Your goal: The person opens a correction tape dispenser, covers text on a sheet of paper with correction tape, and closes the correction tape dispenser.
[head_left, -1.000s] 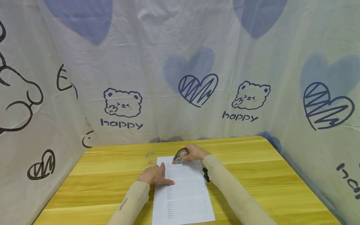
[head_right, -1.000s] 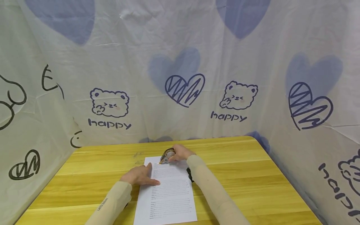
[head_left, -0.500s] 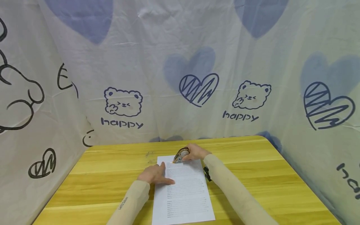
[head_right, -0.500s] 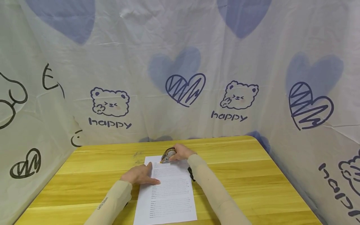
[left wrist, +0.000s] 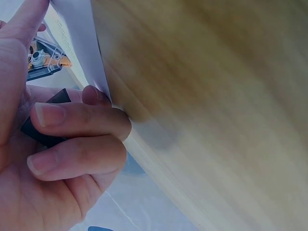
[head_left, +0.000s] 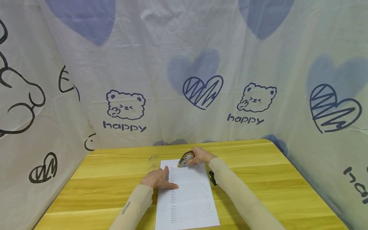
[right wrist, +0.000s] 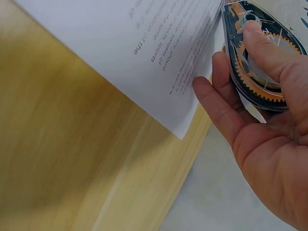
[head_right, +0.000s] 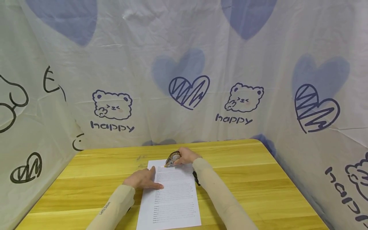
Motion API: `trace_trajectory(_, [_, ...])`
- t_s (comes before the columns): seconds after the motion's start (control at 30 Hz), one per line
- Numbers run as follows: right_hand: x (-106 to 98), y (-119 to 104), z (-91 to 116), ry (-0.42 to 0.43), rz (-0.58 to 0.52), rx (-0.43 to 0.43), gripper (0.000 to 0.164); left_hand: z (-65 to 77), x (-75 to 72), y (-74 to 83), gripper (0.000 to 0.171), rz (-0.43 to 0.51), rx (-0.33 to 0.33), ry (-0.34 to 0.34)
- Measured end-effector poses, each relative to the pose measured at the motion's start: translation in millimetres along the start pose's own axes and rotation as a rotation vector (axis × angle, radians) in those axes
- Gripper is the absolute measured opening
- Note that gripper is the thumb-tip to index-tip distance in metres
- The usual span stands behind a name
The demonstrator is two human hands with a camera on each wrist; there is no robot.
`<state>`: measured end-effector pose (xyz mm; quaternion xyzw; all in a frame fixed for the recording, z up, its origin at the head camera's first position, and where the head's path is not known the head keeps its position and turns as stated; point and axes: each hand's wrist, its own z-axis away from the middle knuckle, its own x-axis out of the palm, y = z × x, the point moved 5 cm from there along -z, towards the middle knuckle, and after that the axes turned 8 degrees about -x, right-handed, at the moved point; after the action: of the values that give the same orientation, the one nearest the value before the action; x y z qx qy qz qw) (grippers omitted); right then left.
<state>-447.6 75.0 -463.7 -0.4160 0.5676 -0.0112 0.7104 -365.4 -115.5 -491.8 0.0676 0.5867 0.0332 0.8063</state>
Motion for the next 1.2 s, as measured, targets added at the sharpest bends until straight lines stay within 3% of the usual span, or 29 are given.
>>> trace_trajectory(1.2, [-2.0, 7.9, 6.5, 0.0, -0.025, 0.041, 0.014, 1.7, 0.2, -0.6, 0.112, 0.015, 0.02, 0.014])
